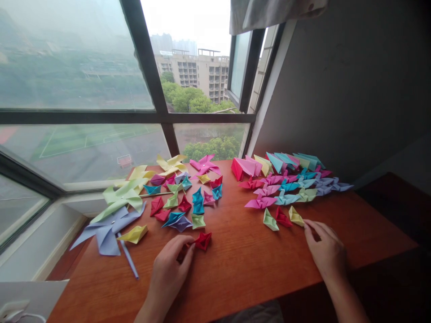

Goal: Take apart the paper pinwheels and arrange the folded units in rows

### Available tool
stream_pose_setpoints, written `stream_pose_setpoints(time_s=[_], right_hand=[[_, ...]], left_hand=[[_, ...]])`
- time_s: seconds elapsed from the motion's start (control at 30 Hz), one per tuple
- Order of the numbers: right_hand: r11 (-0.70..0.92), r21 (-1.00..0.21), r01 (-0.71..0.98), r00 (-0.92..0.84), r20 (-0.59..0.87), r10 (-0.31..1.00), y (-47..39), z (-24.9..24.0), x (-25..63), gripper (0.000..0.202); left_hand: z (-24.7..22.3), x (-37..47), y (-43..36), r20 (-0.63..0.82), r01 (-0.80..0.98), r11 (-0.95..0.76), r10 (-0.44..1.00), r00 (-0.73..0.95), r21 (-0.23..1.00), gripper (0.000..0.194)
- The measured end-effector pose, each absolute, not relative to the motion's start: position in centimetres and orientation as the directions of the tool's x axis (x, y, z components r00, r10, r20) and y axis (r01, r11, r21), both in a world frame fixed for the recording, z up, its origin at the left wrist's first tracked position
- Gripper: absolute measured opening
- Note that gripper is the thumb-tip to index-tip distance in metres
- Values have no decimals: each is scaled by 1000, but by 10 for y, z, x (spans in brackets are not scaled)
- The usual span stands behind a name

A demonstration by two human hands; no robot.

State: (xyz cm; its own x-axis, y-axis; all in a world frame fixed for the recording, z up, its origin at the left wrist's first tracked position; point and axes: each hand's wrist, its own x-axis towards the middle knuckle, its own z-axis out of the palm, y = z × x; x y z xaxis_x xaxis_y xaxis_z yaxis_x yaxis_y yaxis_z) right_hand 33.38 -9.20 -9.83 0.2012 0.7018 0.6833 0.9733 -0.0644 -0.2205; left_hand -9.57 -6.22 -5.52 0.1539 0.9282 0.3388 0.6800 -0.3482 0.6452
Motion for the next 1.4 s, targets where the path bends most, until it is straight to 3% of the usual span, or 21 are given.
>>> stream_pose_setpoints(time_s=[0.6, 0.83, 1.0, 1.13, 1.23, 1.4], right_hand=[[-97, -242, 965, 238, 661, 712, -90, -97, 327, 33], [-120, -314, 942, 310, 669, 675, -94, -86, 320, 30], [4, -366, 931, 263, 677, 687, -95, -68, 286, 22], [218, -437, 873, 146, 660, 737, -92, -55, 237, 17], [327, -550, 768, 65, 575, 816, -90, -48, 203, 18], [353, -687, 635, -18, 444, 896, -85, -40, 175, 24]], left_hand=[[-58, -96, -63, 324, 693, -337, 933, 155, 638, 18], [-57, -97, -63, 317, 688, -336, 935, 160, 643, 18], [-54, -88, -58, 298, 658, -318, 943, 146, 683, 14], [-47, -62, -55, 295, 577, -350, 936, 190, 738, 12], [-40, -42, -54, 300, 506, -393, 918, 257, 768, 11], [-26, -28, -41, 320, 443, -477, 866, 384, 759, 13]])
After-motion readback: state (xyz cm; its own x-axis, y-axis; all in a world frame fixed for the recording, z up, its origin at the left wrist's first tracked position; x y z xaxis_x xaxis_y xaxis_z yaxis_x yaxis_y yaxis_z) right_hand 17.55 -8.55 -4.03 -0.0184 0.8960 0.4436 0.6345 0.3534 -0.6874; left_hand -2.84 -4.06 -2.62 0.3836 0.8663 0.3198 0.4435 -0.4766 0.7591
